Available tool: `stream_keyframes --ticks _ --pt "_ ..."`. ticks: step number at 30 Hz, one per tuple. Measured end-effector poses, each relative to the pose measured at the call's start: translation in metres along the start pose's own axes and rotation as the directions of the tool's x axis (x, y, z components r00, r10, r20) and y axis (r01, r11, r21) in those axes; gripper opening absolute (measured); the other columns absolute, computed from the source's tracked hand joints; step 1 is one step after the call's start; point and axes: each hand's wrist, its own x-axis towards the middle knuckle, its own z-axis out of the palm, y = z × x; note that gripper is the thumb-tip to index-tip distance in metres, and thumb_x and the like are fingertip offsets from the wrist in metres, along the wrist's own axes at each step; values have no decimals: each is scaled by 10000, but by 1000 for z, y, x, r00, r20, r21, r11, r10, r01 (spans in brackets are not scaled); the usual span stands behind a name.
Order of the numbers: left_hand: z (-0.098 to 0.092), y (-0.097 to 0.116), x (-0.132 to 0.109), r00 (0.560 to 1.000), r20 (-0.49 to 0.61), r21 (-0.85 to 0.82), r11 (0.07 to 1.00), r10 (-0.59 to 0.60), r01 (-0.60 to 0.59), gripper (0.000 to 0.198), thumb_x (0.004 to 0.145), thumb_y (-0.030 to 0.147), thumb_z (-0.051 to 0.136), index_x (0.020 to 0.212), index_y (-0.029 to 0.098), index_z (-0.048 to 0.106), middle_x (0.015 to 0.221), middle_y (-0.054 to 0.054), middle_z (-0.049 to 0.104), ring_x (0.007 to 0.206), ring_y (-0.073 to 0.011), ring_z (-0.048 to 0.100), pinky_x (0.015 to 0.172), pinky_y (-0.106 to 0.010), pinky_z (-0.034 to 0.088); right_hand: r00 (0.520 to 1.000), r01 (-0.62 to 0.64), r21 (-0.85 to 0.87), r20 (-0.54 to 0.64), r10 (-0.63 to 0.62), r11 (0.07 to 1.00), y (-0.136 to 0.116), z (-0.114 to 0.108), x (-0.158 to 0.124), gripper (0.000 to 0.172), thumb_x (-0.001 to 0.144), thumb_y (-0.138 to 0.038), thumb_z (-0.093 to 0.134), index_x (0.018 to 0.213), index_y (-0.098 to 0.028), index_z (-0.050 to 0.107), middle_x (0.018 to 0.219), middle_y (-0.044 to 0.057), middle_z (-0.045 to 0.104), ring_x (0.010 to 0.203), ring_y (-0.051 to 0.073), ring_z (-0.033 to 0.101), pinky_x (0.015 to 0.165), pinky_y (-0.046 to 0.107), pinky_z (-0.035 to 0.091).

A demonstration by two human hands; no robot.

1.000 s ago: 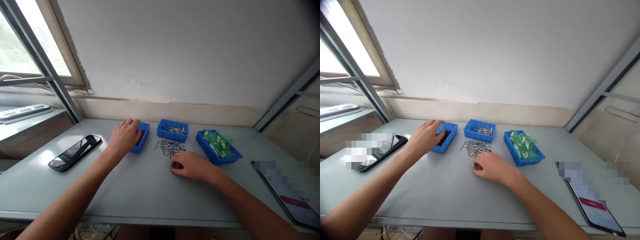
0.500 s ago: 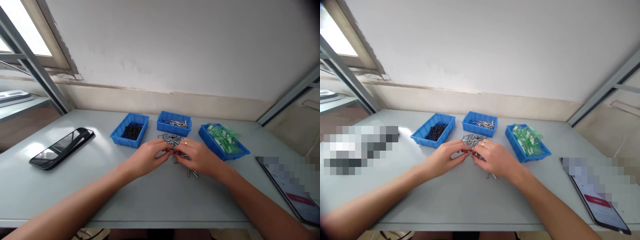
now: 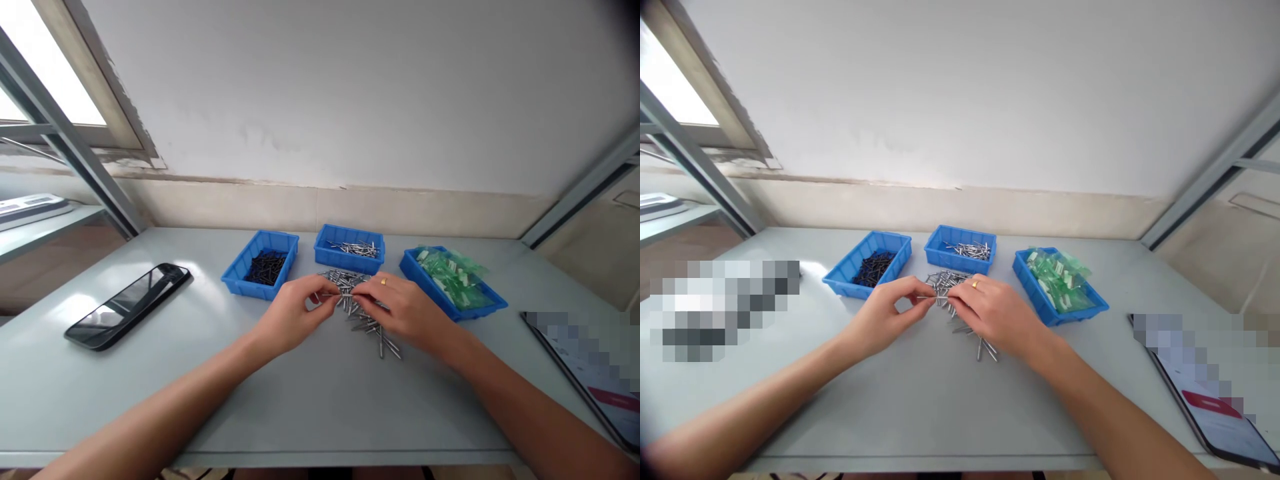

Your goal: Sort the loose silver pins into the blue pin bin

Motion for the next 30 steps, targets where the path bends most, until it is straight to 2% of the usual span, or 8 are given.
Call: stream_keyframes --ticks 5,10,14,17,20,24,27,30 --pt "3 1 0 997 10 -155 985 -73 74 108 808 247 592 857 165 642 811 -11 656 731 -125 588 677 -241 472 1000 0 -14 -13 0 1000 -5 3 0 130 889 -187 450 883 -162 577 719 30 608 685 151 544 604 262 419" --pt "3 0 1 996 47 -234 969 -71 80 105 809 235 594 861 171 659 883 -29 666 821 -147 601 735 -266 477 999 30 15 -40 -29 999 -10 7 1 132 884 -182 447 833 -162 567 694 32 601 645 144 535 578 255 413" --pt "1 2 1 995 73 -239 967 -75 90 107 817 237 576 843 160 646 881 -37 656 838 -151 595 755 -275 477 999 30 11 -20 -30 999 -9 6 0 139 892 -219 452 836 -168 568 690 29 602 656 150 544 589 262 426" --pt "2 0 1 992 80 -225 967 -101 117 112 820 252 562 833 158 620 890 -37 639 840 -149 588 774 -287 487 999 -15 28 -34 16 999 -6 3 -1 154 892 -241 465 992 -171 559 771 30 633 701 147 576 624 261 452" --pt "4 -2 0 991 129 -175 982 -48 70 87 803 225 563 820 166 626 912 -37 603 873 -153 575 792 -296 494 999 -19 43 -35 20 999 -5 0 -1 244 899 -225 450 1127 -174 517 881 45 649 755 144 597 653 257 470" --pt "6 -4 0 985 172 -118 993 -5 26 99 789 198 564 853 182 639 944 -33 589 895 -152 568 811 -303 491 997 77 25 29 -77 997 -5 1 0 226 912 -191 402 1075 -179 559 821 44 643 756 160 587 681 290 474" --pt "6 -5 -1 985 170 -95 995 -9 25 97 793 205 557 844 183 637 931 -30 598 881 -152 571 805 -305 492 997 78 10 24 -78 997 -5 1 0 210 912 -203 412 1029 -162 582 775 47 630 733 166 577 670 298 470" --pt "6 -6 -2 982 187 -72 997 -7 21 91 782 195 562 831 178 637 909 -30 603 859 -154 570 792 -303 490 996 85 21 11 -85 996 -6 0 -1 218 901 -196 446 1077 -140 562 785 45 628 727 156 572 657 279 461"
